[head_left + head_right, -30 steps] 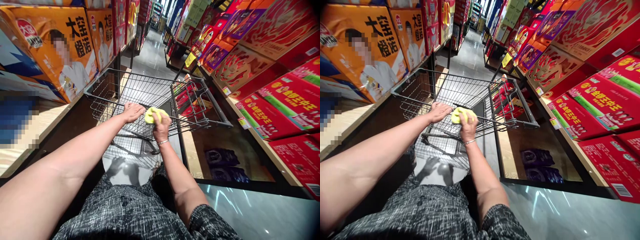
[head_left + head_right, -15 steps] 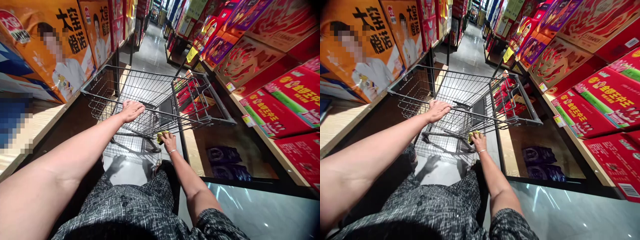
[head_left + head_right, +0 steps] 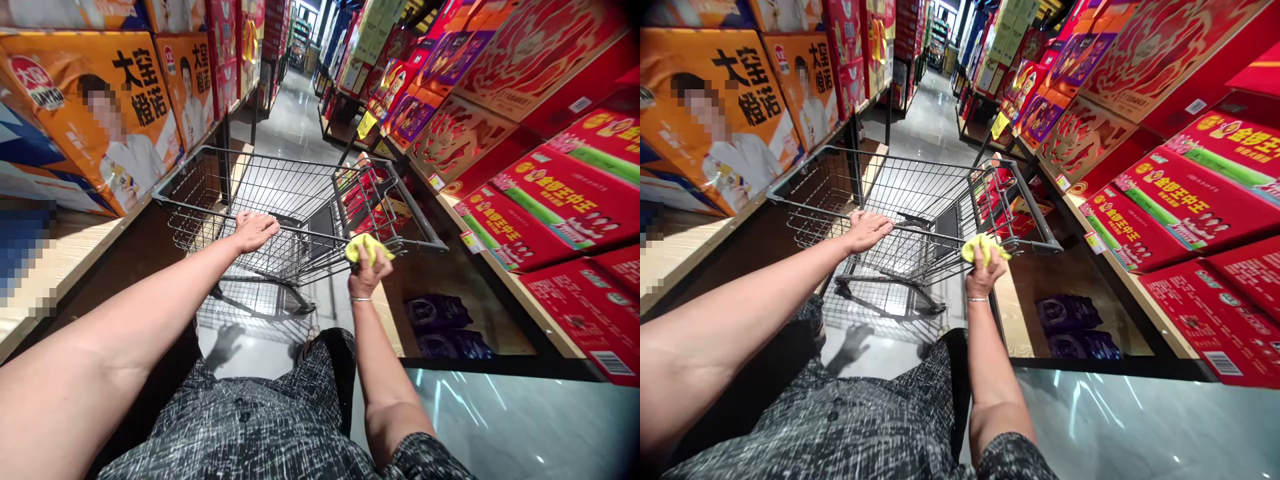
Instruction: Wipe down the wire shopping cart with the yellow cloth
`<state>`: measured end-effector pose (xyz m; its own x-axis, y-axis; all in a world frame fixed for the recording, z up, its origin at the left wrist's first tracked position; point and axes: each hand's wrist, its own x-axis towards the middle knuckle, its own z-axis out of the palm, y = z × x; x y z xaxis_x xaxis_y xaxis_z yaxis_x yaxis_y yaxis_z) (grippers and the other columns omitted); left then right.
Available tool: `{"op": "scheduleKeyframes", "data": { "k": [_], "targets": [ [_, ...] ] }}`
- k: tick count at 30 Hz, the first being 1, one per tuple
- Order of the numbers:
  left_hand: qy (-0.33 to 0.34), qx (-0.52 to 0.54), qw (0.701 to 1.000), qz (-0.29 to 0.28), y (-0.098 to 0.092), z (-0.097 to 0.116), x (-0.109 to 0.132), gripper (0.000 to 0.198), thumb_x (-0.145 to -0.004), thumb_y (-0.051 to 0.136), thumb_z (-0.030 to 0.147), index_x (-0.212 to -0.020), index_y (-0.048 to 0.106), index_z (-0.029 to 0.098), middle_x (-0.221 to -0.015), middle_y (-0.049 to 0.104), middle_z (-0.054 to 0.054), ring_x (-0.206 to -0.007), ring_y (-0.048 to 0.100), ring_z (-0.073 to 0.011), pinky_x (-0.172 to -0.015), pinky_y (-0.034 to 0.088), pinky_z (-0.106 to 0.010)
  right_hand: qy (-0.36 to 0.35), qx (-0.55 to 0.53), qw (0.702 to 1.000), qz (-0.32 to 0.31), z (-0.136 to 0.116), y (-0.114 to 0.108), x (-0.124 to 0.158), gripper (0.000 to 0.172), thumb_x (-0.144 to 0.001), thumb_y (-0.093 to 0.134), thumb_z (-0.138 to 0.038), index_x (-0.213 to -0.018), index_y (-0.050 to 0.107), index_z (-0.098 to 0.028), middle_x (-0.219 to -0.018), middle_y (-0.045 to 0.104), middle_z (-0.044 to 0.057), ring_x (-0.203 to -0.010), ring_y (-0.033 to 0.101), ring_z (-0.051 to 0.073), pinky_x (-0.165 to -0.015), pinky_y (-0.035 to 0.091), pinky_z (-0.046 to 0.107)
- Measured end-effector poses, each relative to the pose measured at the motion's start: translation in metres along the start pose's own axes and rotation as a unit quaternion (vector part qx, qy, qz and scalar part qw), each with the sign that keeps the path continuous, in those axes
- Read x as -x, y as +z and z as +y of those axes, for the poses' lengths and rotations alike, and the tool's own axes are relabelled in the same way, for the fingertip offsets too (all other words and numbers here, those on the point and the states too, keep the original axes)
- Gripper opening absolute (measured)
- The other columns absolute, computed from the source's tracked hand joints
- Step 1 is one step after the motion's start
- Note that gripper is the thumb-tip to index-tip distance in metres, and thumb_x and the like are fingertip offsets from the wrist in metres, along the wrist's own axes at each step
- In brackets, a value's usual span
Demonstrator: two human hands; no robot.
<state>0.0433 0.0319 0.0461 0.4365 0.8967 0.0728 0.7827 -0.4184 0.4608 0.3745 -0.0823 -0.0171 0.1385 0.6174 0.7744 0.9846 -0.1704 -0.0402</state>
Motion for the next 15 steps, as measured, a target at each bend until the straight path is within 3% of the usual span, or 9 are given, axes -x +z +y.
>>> {"op": "scheduleKeyframes", "data": {
  "k": [3,4,6,10,15],
  "targets": [
    [0.006,-0.005,1.000,-0.004,0.000,0.000,0.002,0.049,-0.100,0.024,0.050,-0.109,0.066,0.028,-0.119,0.065,-0.004,-0.123,0.046,-0.0276,-0.112,0.017,-0.051,-0.079,-0.055,0.978,-0.183,-0.047,0.008,0.037,0.053,-0.079,0.050,-0.005,-0.121,0.072,-0.030,-0.132,0.056,0.008,-0.115,0.048,0.028,-0.098,0.046,0.044],
    [0.005,-0.007,1.000,-0.007,0.000,-0.001,0.002,0.048,-0.100,0.024,0.050,-0.111,0.066,0.028,-0.121,0.065,-0.004,-0.124,0.045,-0.0277,-0.113,0.017,-0.051,-0.105,-0.075,0.969,-0.209,-0.056,0.006,0.042,0.053,-0.079,0.050,-0.005,-0.119,0.072,-0.031,-0.130,0.058,0.006,-0.114,0.048,0.027,-0.098,0.046,0.043],
    [0.006,-0.013,1.000,-0.013,-0.001,-0.003,0.003,0.045,-0.099,0.029,0.051,-0.116,0.064,0.029,-0.126,0.064,-0.004,-0.127,0.044,-0.0278,-0.113,0.016,-0.050,-0.130,-0.095,0.967,-0.197,-0.063,-0.006,0.033,0.051,-0.083,0.051,-0.006,-0.119,0.073,-0.035,-0.129,0.061,0.005,-0.117,0.047,0.026,-0.100,0.044,0.043],
    [0.015,-0.033,0.999,-0.018,-0.002,-0.005,0.005,0.042,-0.091,0.047,0.052,-0.124,0.060,0.029,-0.130,0.063,-0.004,-0.131,0.042,-0.0289,-0.114,0.015,-0.049,-0.113,-0.025,0.984,-0.137,-0.030,-0.041,-0.032,0.043,-0.092,0.052,-0.016,-0.123,0.071,-0.038,-0.135,0.059,0.006,-0.126,0.039,0.030,-0.103,0.036,0.046],
    [0.010,-0.031,0.999,-0.016,-0.001,-0.002,0.007,0.042,-0.088,0.051,0.049,-0.123,0.061,0.028,-0.130,0.062,-0.005,-0.132,0.042,-0.0307,-0.114,0.015,-0.050,-0.148,0.091,0.960,-0.219,0.039,-0.084,-0.101,0.039,-0.097,0.049,-0.022,-0.126,0.068,-0.039,-0.143,0.056,0.002,-0.128,0.036,0.029,-0.094,0.034,0.043]
  ]
}}
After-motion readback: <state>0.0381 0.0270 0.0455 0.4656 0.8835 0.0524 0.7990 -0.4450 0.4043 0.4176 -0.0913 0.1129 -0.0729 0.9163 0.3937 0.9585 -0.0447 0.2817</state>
